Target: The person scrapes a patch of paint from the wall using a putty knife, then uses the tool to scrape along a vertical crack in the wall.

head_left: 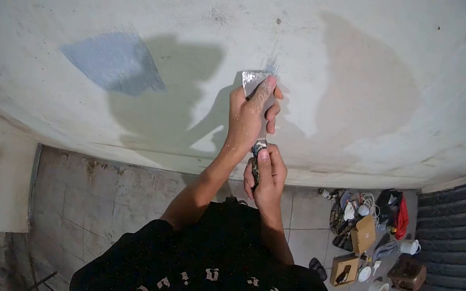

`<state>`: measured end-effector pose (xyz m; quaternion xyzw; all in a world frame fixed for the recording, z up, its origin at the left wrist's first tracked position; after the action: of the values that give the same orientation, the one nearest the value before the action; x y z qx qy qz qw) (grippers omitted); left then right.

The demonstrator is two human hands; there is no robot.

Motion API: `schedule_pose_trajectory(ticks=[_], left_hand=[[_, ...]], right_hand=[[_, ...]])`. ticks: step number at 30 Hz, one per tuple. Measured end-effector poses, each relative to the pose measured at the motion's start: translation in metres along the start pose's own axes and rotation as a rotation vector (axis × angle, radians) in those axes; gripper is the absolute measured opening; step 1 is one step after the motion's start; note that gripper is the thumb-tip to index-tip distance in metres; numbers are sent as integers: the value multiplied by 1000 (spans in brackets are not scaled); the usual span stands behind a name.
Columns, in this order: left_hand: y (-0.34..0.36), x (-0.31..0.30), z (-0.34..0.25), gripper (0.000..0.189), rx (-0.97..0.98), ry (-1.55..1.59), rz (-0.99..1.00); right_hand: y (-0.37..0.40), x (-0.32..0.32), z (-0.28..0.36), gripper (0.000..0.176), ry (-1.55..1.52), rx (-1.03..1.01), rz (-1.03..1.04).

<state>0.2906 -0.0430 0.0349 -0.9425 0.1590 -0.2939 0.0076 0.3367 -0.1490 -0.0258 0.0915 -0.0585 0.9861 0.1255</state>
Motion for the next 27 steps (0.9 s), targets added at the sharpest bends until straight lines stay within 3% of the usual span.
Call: schedule_pose_trajectory(ticks=[13,27], left_hand=[[-5,2,14,36,-90,2,-52],[-12,21,-8,37,-77,21,26]], right_hand=[[5,-5,3,24,0,117,-54],[2,6,27,24,15,24,-155]])
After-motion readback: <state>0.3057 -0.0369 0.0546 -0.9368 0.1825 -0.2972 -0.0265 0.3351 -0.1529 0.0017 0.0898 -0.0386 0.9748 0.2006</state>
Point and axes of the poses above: each hand's wrist, its own y-axis away from the middle knuckle, its own x-axis out of the palm, z = x × y, the point moved 5 cm from there along -y, towards the middle knuckle, and after that the axes turned 9 degrees about y, right-handed, at the moved point
